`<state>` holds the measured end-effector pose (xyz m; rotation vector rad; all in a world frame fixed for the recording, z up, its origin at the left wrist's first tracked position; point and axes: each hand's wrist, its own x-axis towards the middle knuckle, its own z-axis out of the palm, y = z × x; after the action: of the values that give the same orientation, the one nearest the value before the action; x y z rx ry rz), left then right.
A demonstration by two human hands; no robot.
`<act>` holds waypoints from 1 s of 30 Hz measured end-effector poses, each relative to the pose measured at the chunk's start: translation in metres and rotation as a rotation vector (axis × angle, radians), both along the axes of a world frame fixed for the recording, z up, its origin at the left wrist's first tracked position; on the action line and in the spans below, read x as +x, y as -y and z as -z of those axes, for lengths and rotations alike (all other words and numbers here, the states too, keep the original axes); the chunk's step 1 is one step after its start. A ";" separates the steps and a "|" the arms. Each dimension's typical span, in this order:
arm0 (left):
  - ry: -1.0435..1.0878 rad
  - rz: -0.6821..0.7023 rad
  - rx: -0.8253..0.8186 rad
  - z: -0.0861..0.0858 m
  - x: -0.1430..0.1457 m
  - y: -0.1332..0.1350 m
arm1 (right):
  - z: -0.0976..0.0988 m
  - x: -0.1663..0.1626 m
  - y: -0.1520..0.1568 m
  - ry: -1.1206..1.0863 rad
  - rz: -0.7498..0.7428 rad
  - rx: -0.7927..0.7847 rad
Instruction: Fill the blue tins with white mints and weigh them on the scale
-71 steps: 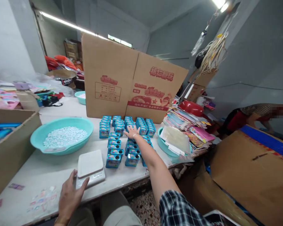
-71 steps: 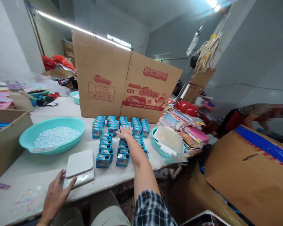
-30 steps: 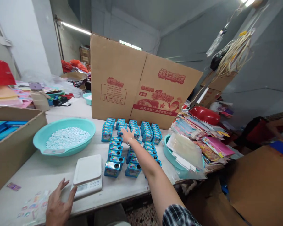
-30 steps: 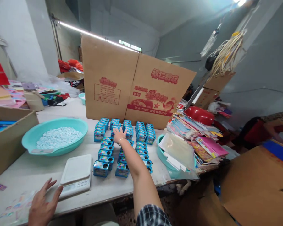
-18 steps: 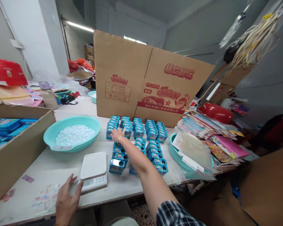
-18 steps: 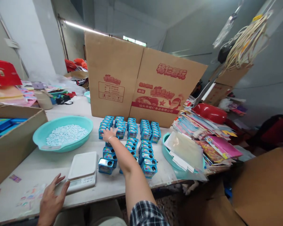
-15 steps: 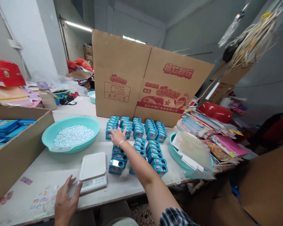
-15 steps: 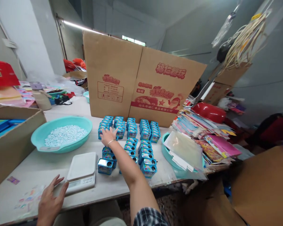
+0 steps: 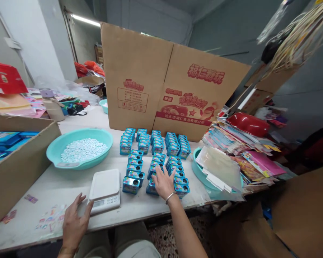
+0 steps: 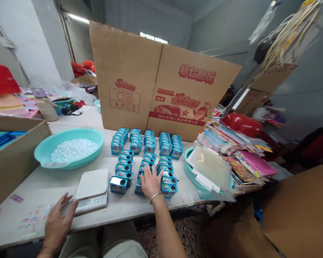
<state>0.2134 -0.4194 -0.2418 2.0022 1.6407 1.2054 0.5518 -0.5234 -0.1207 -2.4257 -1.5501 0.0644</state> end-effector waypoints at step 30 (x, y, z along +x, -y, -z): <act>0.296 0.521 -0.277 -0.052 0.122 0.033 | 0.027 -0.042 0.003 0.097 -0.281 0.063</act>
<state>0.3356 -0.4524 -0.1895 1.8109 0.9940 0.9589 0.5101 -0.5269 -0.1473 -2.1770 -1.8970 -0.0492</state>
